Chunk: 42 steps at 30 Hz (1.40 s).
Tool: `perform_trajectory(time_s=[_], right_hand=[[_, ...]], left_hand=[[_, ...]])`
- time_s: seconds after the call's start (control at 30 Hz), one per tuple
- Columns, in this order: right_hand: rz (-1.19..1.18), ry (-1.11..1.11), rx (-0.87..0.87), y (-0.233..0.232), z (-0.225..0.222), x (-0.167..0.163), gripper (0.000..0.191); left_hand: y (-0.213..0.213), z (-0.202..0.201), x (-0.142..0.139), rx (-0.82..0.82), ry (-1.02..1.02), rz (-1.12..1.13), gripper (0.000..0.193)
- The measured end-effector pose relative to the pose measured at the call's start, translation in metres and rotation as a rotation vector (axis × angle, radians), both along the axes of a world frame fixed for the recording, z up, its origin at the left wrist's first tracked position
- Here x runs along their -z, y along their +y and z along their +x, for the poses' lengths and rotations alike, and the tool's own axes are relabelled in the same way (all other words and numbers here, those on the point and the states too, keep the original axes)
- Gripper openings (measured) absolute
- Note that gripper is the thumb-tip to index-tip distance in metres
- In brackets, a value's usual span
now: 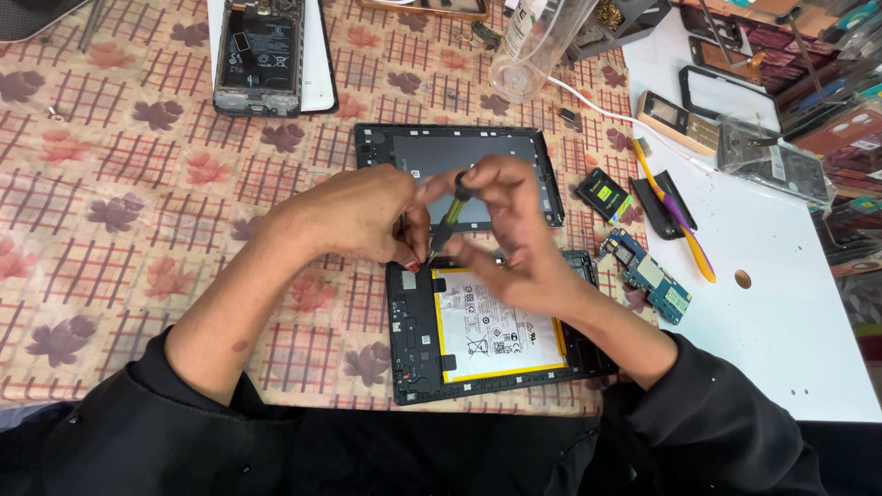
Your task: The person uses a screwdriver to remove screws from the back casing of a disassembled tablet. They then use a plastic pry tool to separate the casing from the main body. The person continues to remove screws and pry open the casing.
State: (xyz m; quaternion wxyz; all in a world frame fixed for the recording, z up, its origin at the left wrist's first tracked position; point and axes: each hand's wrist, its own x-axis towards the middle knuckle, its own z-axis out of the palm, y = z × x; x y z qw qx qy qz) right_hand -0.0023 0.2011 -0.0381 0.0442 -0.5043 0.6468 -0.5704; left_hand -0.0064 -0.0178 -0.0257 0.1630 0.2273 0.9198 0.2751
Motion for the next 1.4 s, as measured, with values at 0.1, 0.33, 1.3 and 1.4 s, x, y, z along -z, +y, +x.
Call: perform_trajectory(time_s=[0.1, 0.33, 1.3, 1.4], right_hand=[[-0.006, 0.028, 0.036, -0.001, 0.001, 0.000, 0.072], [0.001, -0.046, -0.021, 0.001, 0.002, 0.002, 0.065], [-0.153, -0.178, 0.027, 0.012, 0.004, 0.007, 0.060], [-0.183, -0.161, 0.054, 0.016, 0.004, 0.002, 0.061]], left_hand=[[0.000, 0.001, -0.001, 0.023, 0.034, -0.009, 0.011], [0.000, 0.002, -0.002, 0.006, 0.037, -0.019, 0.011], [0.006, 0.004, 0.002, 0.133, 0.139, 0.015, 0.011], [0.007, 0.004, 0.001, 0.105, 0.106, -0.014, 0.010]])
